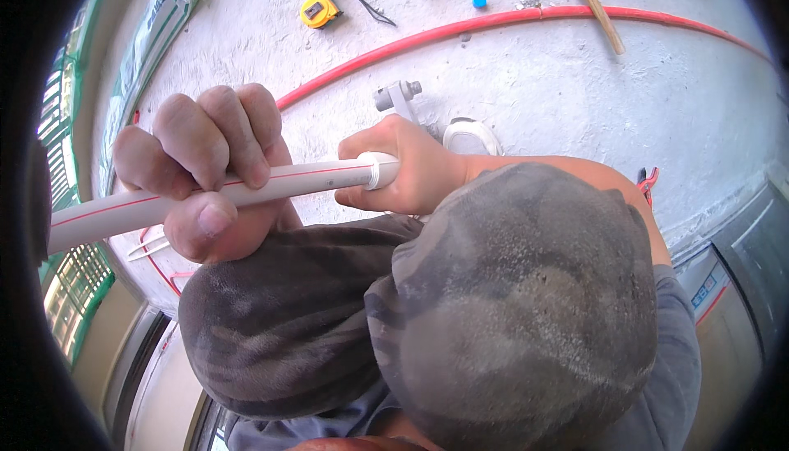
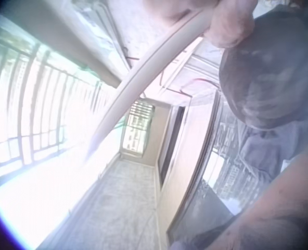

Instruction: The person assembles white PVC pipes and fittings on a concrete floor. They repeatedly pick up pipe segments and elbow joints, insert the pipes into the fittings, and tighten the connections by hand. The person handles multiple pipe pieces and fittings throughout the task.

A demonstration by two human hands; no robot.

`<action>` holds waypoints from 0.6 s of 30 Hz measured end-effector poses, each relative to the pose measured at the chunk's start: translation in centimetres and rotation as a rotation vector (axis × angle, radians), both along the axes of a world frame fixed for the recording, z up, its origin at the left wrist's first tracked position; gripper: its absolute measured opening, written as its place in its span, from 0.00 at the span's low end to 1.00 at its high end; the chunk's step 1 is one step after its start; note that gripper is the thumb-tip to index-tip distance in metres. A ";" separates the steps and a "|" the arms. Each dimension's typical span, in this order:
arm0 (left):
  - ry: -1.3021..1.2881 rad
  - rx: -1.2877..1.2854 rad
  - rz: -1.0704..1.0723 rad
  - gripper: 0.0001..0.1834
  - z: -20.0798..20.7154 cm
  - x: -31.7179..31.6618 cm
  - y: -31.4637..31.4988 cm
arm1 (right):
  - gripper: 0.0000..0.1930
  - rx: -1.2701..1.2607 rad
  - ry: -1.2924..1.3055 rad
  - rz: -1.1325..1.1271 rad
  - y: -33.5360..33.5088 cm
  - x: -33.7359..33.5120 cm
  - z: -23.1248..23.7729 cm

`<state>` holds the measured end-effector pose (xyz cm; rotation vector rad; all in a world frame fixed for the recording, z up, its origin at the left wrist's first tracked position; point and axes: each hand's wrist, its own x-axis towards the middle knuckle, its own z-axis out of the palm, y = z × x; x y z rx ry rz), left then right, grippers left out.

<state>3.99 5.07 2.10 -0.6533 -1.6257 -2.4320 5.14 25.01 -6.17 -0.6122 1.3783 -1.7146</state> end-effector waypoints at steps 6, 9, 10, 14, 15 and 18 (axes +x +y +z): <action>-0.010 0.012 -0.077 0.21 0.2 -0.1 -0.3 | 0.07 -0.022 0.159 -0.118 -0.1 -0.3 -0.1; -0.027 0.056 -0.120 0.21 -0.5 -0.4 -0.1 | 0.10 0.055 0.261 -0.187 0.2 -0.3 -0.8; -0.042 0.082 -0.136 0.21 -0.8 -0.7 0.1 | 0.10 0.078 0.324 -0.225 0.3 -0.4 -1.0; -0.115 0.156 -0.148 0.20 -1.0 -0.7 0.4 | 0.13 0.114 0.543 -0.314 0.4 -0.8 -1.1; -0.133 0.183 -0.156 0.20 -0.9 -0.7 0.5 | 0.14 0.126 0.590 -0.329 0.5 -0.9 -1.0; -0.180 0.212 -0.165 0.20 -0.7 -0.4 0.7 | 0.14 0.140 0.627 -0.335 0.4 -1.0 -1.0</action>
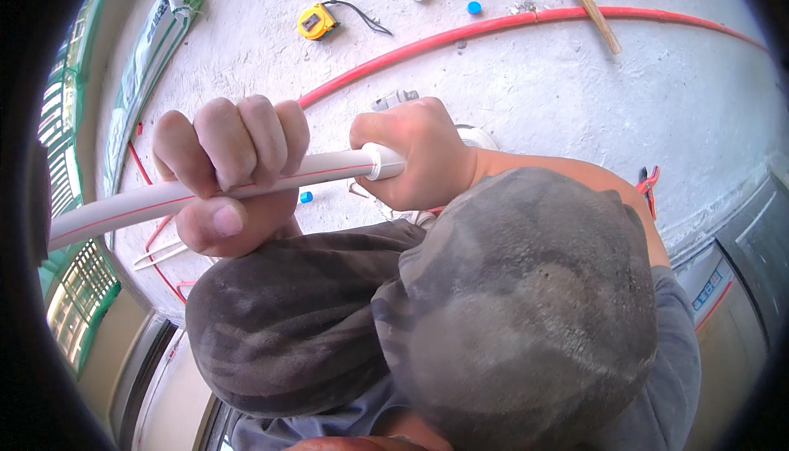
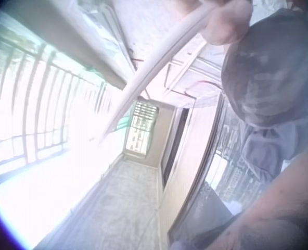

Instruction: The person assembles white PVC pipes and fittings on a concrete floor. They repeatedly pick up pipe segments and elbow joints, insert the pipes into the fittings, and tighten the connections by hand. The person handles multiple pipe pieces and fittings throughout the task.

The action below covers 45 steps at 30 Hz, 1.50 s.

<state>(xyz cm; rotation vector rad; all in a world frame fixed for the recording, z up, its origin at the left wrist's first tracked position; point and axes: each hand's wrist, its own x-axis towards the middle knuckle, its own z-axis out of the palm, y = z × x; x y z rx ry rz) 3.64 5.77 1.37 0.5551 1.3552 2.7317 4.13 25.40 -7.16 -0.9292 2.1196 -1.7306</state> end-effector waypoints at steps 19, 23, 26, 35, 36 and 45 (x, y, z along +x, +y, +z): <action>-0.050 0.022 0.114 0.16 -0.7 0.9 1.0 | 0.11 0.027 -0.070 -0.038 -0.2 0.1 0.2; -0.081 -0.007 0.123 0.14 -1.0 -0.9 1.0 | 0.11 -0.076 -0.429 0.027 -0.6 0.8 0.2; -0.360 -0.001 0.220 0.16 -2.0 -2.2 1.9 | 0.08 -0.164 -0.955 0.123 -0.8 1.3 1.0; -0.676 -0.017 0.198 0.20 -5.3 -5.8 1.9 | 0.11 -0.406 -1.396 0.223 -1.6 1.7 0.2; -0.689 -0.007 0.189 0.20 -5.4 -5.8 1.6 | 0.11 -0.383 -1.409 0.265 -1.6 1.5 0.2; -0.661 0.008 0.187 0.19 -6.3 -4.4 2.7 | 0.10 -0.316 -1.454 0.202 -1.1 2.2 0.6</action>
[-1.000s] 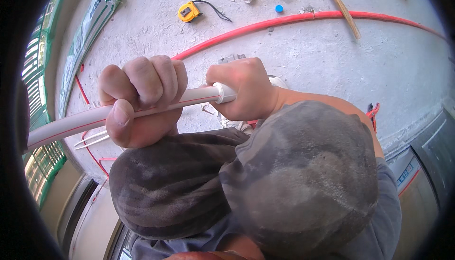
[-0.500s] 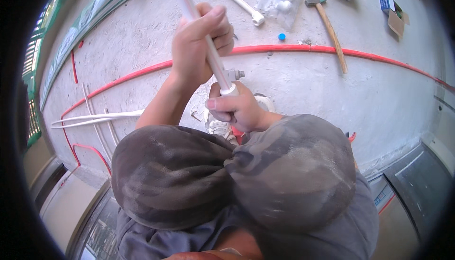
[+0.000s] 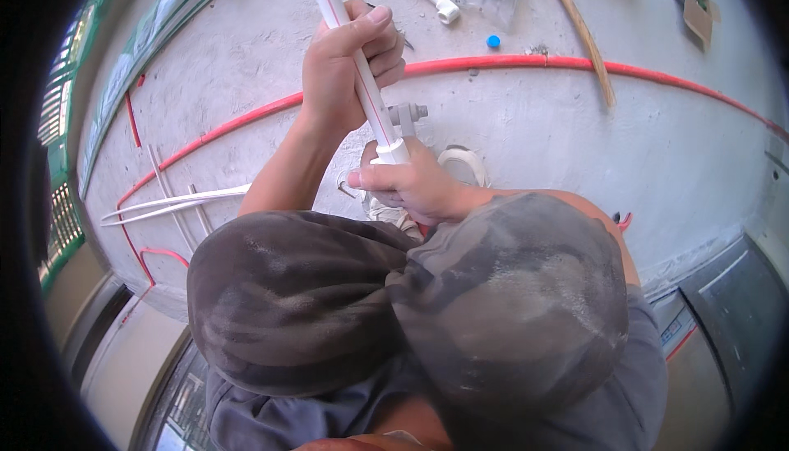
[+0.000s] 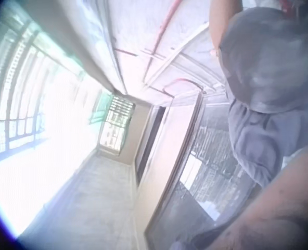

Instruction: The person assembles white PVC pipes and fittings on a concrete floor. They repeatedly pick up pipe segments and elbow joints, insert the pipes into the fittings, and tighten the connections by hand. The person handles multiple pipe pieces and fittings throughout the task.

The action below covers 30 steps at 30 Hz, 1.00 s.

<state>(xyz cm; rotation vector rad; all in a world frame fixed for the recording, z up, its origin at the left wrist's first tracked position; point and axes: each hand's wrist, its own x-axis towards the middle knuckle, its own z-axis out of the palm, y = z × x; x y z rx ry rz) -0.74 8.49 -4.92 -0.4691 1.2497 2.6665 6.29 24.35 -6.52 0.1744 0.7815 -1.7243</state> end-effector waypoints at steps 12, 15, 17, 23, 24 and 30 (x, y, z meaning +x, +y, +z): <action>0.170 -0.085 0.020 0.19 2.1 2.1 0.8 | 0.09 0.095 0.114 0.014 0.5 0.3 0.0; 0.169 -0.152 0.031 0.18 2.6 2.4 0.9 | 0.09 0.033 0.052 0.030 0.7 0.3 0.0; 0.137 -0.233 0.055 0.18 3.2 2.6 0.9 | 0.10 -0.012 0.012 0.042 0.7 0.3 0.0; 0.099 -0.309 0.083 0.18 4.1 2.6 1.4 | 0.12 -0.708 -0.394 0.210 0.1 0.6 -2.9; 0.154 -0.159 0.057 0.18 3.8 2.1 1.4 | 0.13 -0.715 -0.413 0.230 0.0 0.3 -2.9; 0.151 -0.057 0.046 0.19 2.7 1.6 0.7 | 0.12 -0.596 -0.485 0.168 0.5 -0.2 -2.2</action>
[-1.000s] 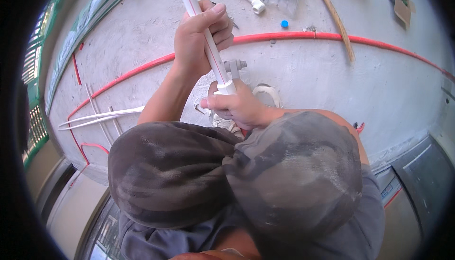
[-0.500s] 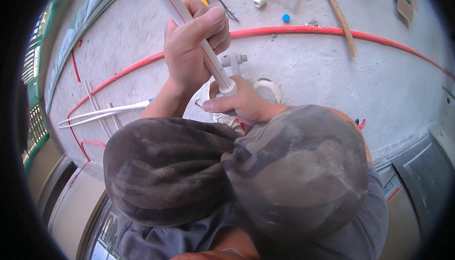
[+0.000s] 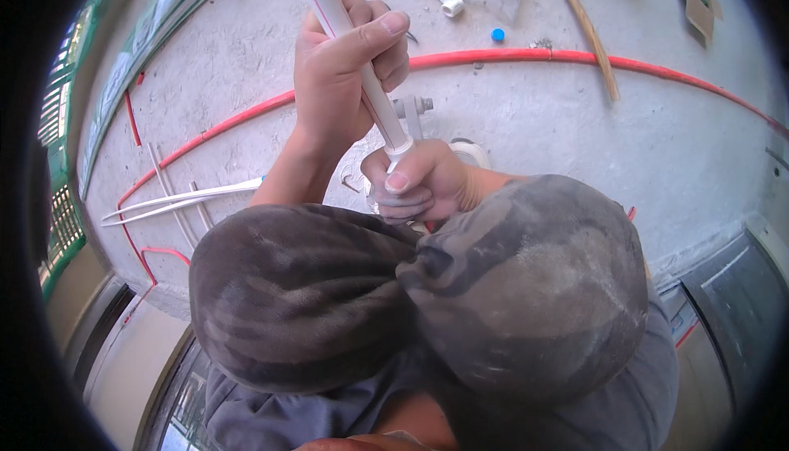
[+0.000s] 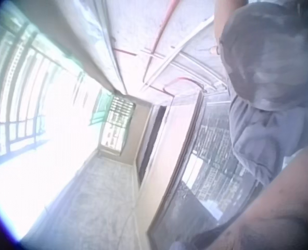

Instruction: The person assembles white PVC pipes and fittings on a concrete floor. They repeatedly pick up pipe segments and elbow joints, insert the pipes into the fittings, and tighten the connections by hand. The person handles multiple pipe pieces and fittings throughout the task.

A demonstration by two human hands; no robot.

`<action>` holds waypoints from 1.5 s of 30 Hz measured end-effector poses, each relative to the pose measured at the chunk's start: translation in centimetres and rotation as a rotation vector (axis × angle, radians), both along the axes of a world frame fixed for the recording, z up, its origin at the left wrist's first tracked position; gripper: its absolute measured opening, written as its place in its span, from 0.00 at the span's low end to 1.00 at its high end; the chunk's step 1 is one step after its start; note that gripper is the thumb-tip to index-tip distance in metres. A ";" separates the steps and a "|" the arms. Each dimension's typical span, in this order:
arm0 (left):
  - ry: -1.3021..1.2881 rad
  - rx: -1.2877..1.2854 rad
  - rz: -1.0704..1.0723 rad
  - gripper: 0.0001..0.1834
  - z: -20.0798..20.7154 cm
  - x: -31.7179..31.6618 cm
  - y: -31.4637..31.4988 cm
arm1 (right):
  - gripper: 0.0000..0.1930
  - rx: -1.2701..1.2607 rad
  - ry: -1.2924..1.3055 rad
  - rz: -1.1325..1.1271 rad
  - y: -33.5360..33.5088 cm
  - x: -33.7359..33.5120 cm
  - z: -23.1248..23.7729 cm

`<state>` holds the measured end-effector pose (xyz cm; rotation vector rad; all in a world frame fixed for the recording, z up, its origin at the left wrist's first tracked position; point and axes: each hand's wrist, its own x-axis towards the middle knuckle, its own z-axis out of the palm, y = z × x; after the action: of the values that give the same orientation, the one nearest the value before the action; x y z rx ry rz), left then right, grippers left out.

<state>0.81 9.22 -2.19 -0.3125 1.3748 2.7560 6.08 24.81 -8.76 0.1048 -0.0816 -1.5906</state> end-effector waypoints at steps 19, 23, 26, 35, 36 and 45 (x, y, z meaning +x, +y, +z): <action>-0.164 -0.172 0.220 0.16 -2.1 -1.2 -2.5 | 0.29 -0.045 -0.034 -0.055 -0.5 -1.0 -1.1; -0.165 -0.079 0.235 0.15 -2.6 -1.7 -3.0 | 0.34 0.011 -0.135 -0.076 0.0 -1.0 -0.1; -0.176 -0.098 0.337 0.14 -2.6 -1.7 -2.8 | 0.32 0.011 -0.139 -0.116 -0.2 -1.1 -0.1; -0.131 -0.071 0.382 0.19 -3.2 -0.5 -2.5 | 0.29 0.240 0.018 -0.087 0.1 -1.1 0.7; -0.127 -0.074 0.378 0.19 -3.1 -0.4 -2.5 | 0.29 0.246 0.023 -0.092 0.1 -1.1 0.7; -0.151 -0.132 0.384 0.16 -3.6 -0.5 -2.3 | 0.29 0.172 -0.032 -0.088 0.1 -1.0 -0.1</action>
<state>0.36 6.91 -5.77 -0.8563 1.6052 2.8519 5.10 24.92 -8.88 0.2640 0.0260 -1.6824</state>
